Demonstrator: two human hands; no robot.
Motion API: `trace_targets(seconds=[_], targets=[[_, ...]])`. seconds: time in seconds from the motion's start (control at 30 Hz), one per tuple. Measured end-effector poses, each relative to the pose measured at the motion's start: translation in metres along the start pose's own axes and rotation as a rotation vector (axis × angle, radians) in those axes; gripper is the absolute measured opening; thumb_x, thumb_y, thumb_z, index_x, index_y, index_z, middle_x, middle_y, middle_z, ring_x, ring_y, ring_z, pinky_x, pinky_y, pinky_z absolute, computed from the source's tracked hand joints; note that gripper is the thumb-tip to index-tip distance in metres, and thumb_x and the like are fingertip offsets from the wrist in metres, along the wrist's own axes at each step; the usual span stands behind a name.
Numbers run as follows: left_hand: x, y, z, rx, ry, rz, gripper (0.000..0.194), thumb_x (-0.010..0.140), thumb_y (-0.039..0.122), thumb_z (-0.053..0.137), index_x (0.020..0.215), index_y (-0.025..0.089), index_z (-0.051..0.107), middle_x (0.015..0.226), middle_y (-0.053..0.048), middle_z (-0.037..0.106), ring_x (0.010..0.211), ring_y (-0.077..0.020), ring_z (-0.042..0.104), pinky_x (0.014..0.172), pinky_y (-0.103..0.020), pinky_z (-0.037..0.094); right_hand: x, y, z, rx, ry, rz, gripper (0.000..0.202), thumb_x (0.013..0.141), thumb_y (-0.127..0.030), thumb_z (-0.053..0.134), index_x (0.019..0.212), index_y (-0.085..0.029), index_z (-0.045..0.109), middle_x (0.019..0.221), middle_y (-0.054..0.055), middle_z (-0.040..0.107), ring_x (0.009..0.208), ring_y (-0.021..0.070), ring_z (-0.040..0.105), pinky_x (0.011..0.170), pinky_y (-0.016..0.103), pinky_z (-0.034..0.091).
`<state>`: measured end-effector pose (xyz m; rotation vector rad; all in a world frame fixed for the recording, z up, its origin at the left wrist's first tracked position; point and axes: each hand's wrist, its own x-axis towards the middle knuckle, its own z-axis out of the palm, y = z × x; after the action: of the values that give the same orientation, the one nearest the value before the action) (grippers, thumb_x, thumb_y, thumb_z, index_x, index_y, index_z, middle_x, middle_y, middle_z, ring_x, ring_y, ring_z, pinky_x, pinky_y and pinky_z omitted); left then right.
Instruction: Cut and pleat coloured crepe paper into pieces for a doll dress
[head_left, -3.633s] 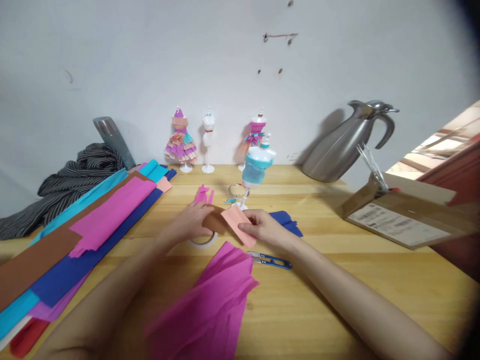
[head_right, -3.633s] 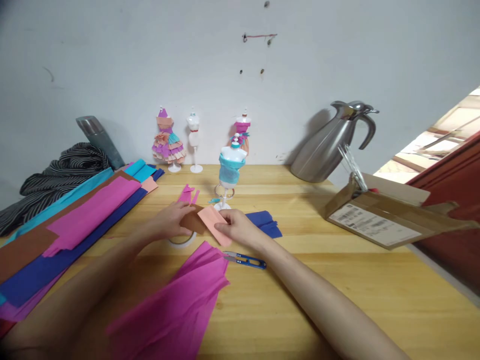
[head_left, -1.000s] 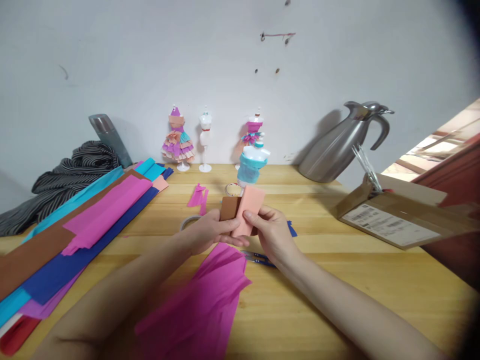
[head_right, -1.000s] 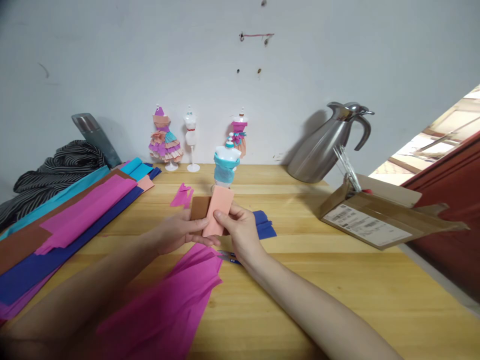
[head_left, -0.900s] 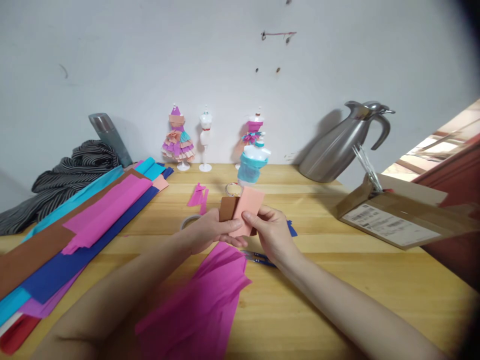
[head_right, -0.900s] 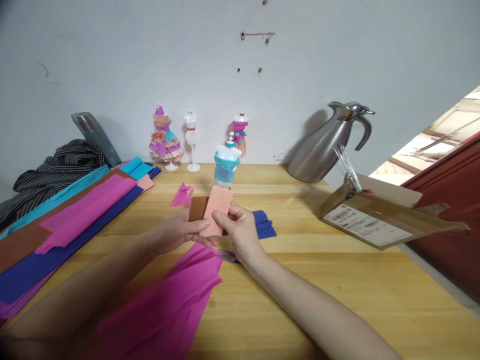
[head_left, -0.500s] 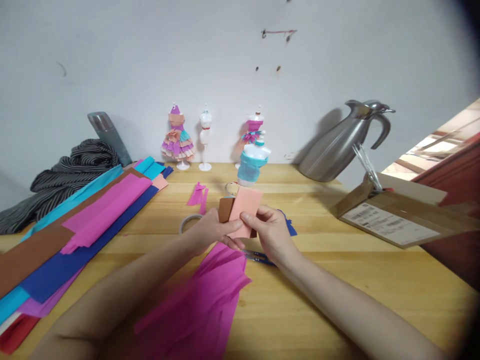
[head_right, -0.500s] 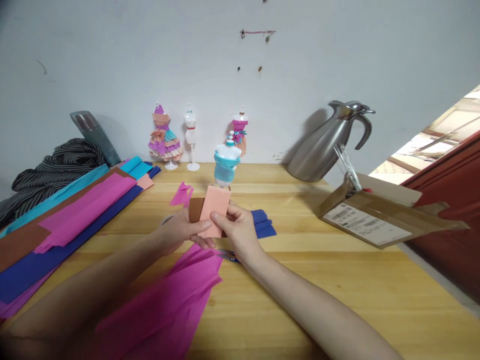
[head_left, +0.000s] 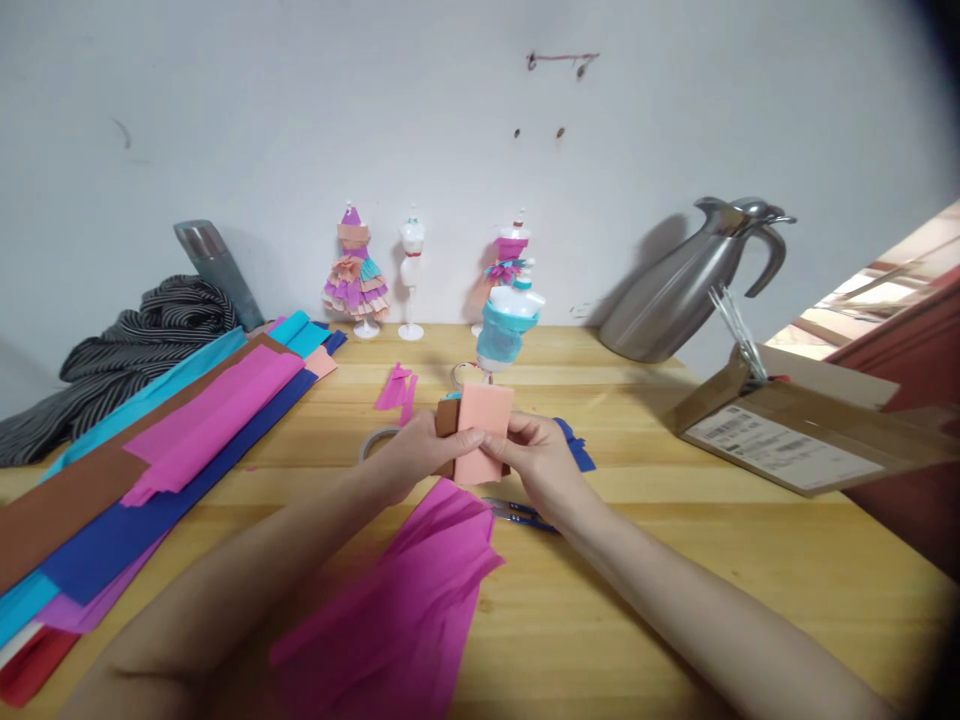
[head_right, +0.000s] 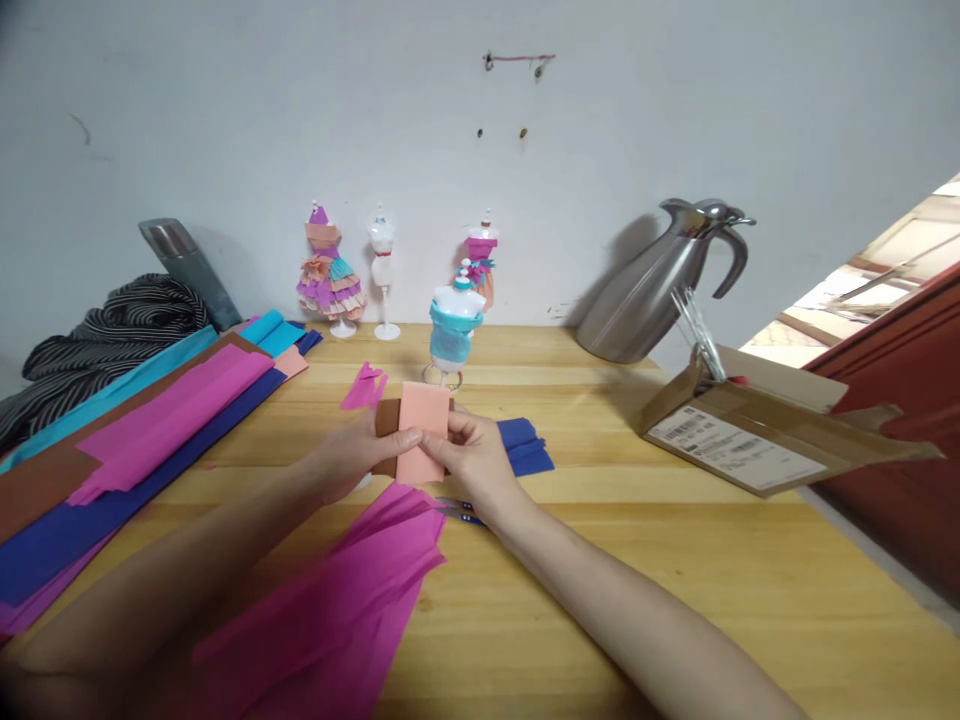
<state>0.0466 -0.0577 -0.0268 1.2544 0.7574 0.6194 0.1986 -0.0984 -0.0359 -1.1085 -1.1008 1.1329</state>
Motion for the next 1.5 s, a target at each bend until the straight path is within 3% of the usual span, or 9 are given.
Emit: trace_targets(seconds=[0.2, 0.4, 0.53, 0.8, 1.03, 1.23, 1.3, 1.4, 1.5], targets=[[0.003, -0.004, -0.003, -0.044, 0.054, -0.021, 0.053, 0.074, 0.044, 0.07, 0.114, 0.011, 0.064, 0.109, -0.016, 0.068, 0.102, -0.0298, 0.063, 0.087, -0.041, 0.048, 0.0, -0.003, -0.003, 0.095, -0.013, 0.069, 0.03, 0.059, -0.04, 0.08, 0.074, -0.016, 0.07, 0.064, 0.001, 0.064, 0.052, 0.0115, 0.05, 0.046, 0.022, 0.037], [0.004, -0.004, -0.003, -0.051, -0.039, 0.003, 0.053, 0.069, 0.044, 0.075, 0.11, 0.012, 0.065, 0.105, -0.014, 0.069, 0.1, -0.0289, 0.063, 0.087, -0.041, 0.048, 0.004, -0.003, -0.006, 0.077, 0.043, 0.004, 0.025, 0.06, -0.038, 0.08, 0.065, -0.017, 0.066, 0.059, -0.001, 0.061, 0.05, 0.0108, 0.048, 0.048, 0.024, 0.04], [0.005, -0.007, -0.003, -0.046, -0.026, 0.005, 0.05, 0.069, 0.041, 0.076, 0.109, 0.013, 0.065, 0.105, -0.013, 0.069, 0.099, -0.0273, 0.063, 0.085, -0.038, 0.049, 0.005, -0.002, -0.007, 0.086, 0.041, -0.016, 0.022, 0.062, -0.035, 0.079, 0.066, -0.018, 0.067, 0.061, -0.002, 0.062, 0.053, 0.0106, 0.05, 0.053, 0.024, 0.042], [0.004, -0.008, -0.004, -0.089, -0.112, -0.059, 0.054, 0.07, 0.052, 0.071, 0.103, 0.009, 0.064, 0.078, -0.011, 0.07, 0.065, -0.0217, 0.068, 0.062, -0.035, 0.054, 0.012, -0.003, -0.017, 0.099, 0.063, -0.096, 0.022, 0.063, -0.033, 0.079, 0.074, -0.02, 0.066, 0.072, 0.0, 0.067, 0.065, 0.0142, 0.058, 0.063, 0.027, 0.048], [0.006, -0.008, -0.007, -0.134, -0.108, -0.081, 0.057, 0.071, 0.052, 0.071, 0.107, 0.009, 0.061, 0.079, -0.013, 0.072, 0.067, -0.0231, 0.07, 0.059, -0.031, 0.054, 0.013, -0.034, -0.034, 0.093, 0.183, -0.263, 0.014, 0.065, -0.027, 0.075, 0.073, -0.021, 0.066, 0.069, -0.001, 0.065, 0.06, 0.0128, 0.057, 0.058, 0.026, 0.048], [0.006, -0.005, -0.007, -0.163, 0.029, -0.106, 0.045, 0.075, 0.04, 0.071, 0.108, 0.011, 0.061, 0.101, -0.015, 0.07, 0.088, -0.0232, 0.068, 0.068, -0.032, 0.056, 0.011, -0.038, -0.033, -0.003, 0.16, -0.206, 0.018, 0.069, -0.029, 0.071, 0.085, -0.022, 0.068, 0.075, 0.002, 0.069, 0.066, 0.0182, 0.063, 0.06, 0.031, 0.05], [0.004, -0.004, -0.008, -0.147, 0.037, -0.157, 0.044, 0.076, 0.037, 0.07, 0.111, 0.012, 0.06, 0.107, -0.015, 0.067, 0.094, -0.025, 0.066, 0.069, -0.035, 0.057, 0.009, -0.036, -0.034, -0.097, 0.197, -0.341, 0.008, 0.073, -0.028, 0.069, 0.079, -0.023, 0.067, 0.073, 0.002, 0.069, 0.067, 0.0191, 0.063, 0.064, 0.034, 0.051], [0.001, -0.003, -0.006, -0.164, 0.011, -0.251, 0.041, 0.077, 0.035, 0.07, 0.11, 0.013, 0.06, 0.106, -0.015, 0.066, 0.095, -0.0268, 0.064, 0.068, -0.04, 0.057, 0.001, -0.037, -0.035, -0.303, 0.243, -0.787, 0.002, 0.079, -0.024, 0.067, 0.079, -0.026, 0.068, 0.077, 0.002, 0.071, 0.079, 0.0214, 0.065, 0.079, 0.04, 0.05], [-0.003, -0.001, 0.001, -0.313, -0.077, -0.295, 0.035, 0.079, 0.032, 0.068, 0.108, 0.014, 0.062, 0.096, -0.011, 0.068, 0.088, -0.0248, 0.064, 0.071, -0.04, 0.055, -0.008, -0.039, -0.034, -0.56, 0.102, -1.15, 0.008, 0.083, -0.028, 0.063, 0.086, -0.03, 0.07, 0.082, 0.002, 0.074, 0.088, 0.0232, 0.065, 0.084, 0.041, 0.048]])
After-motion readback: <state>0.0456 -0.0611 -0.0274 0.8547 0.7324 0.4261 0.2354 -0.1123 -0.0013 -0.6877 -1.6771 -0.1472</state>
